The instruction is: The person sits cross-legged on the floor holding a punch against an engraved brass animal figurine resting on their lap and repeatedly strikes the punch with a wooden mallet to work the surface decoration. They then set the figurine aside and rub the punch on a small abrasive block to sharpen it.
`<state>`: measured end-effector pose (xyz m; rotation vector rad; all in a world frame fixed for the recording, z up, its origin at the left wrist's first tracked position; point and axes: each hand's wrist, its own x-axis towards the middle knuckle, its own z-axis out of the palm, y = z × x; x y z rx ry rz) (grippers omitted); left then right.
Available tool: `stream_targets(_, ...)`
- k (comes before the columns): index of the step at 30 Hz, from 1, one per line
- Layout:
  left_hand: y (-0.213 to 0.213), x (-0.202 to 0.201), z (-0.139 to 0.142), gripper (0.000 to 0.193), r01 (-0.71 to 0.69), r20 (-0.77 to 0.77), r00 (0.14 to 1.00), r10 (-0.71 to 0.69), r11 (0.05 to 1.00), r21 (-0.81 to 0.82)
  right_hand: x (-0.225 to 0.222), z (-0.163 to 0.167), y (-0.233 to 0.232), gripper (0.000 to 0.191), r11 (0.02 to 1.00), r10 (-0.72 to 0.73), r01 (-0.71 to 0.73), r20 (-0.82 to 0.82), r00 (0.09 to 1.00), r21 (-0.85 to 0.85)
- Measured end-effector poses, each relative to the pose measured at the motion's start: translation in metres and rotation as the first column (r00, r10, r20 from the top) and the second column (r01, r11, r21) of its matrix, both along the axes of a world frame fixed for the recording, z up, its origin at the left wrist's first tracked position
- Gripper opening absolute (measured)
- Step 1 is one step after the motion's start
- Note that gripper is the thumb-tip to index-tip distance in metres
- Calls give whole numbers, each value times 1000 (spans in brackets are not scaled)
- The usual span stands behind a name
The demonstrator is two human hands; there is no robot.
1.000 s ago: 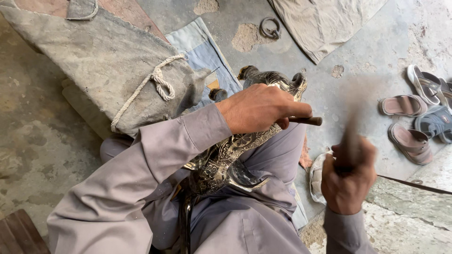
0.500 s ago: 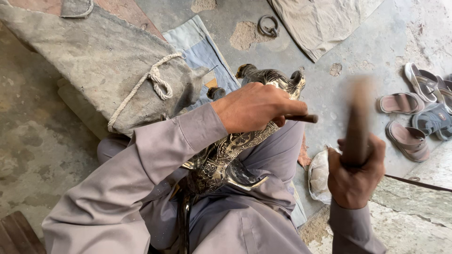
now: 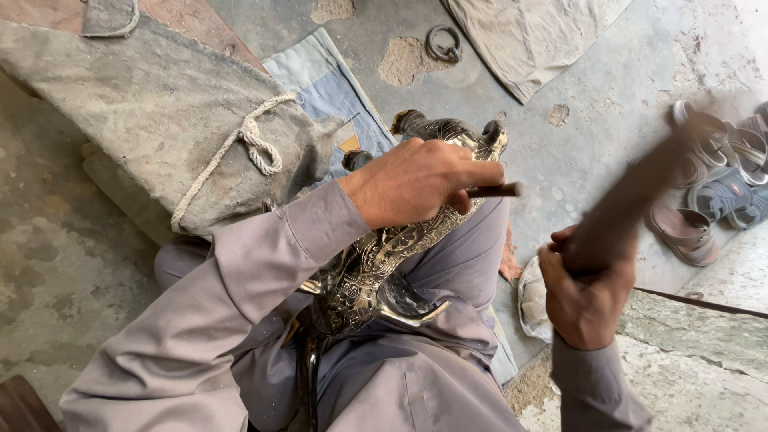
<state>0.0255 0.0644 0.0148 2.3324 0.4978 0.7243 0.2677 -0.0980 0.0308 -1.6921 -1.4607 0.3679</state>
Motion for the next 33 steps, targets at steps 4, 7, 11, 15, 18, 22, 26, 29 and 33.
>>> stream_targets(4, -4, 0, 1, 29, -15, 4, 1000, 15, 999, 53, 3, 2, 4, 48, 998, 55, -55, 2, 999, -23)
stream_targets(7, -4, -1, -1, 26, -4, 13, 1000, 4, 1000, 12, 1, 0, 6, 48, 1000, 3, -4, 320, 948, 1)
stream_targets(11, -2, -1, -6, 24, -18, 27, 999, 18, 1000, -5, 1, 0, 8, 51, 995, 82, -63, -305, 949, 72)
stream_targets(15, -4, 1, -9, 28, -70, 7, 998, 70, 997, 28, 3, 2, 8, 45, 1000, 13, -13, 337, 942, -4)
stream_targets(18, -6, 0, -9, 27, -49, 63, 997, 47, 999, 17, 3, 1, 6, 42, 999, 42, -43, 66, 997, 9)
stream_targets(22, -7, -4, -6, 26, -47, 44, 998, 47, 999, -5, 2, 0, 7, 44, 999, 38, -39, 30, 999, 11)
stream_targets(26, -8, -4, -4, 28, -69, 6, 998, 69, 997, 27, 2, 3, 10, 39, 999, -39, 40, 574, 818, 12)
stream_targets(29, -9, -4, -3, 31, -65, 37, 997, 64, 998, 18, 1, 5, 12, 35, 987, 153, -147, -119, 981, 59)
stream_targets(33, -8, -7, -4, 32, -57, 30, 998, 57, 998, -17, 1, 5, 15, 43, 999, 38, -37, 339, 940, -11)
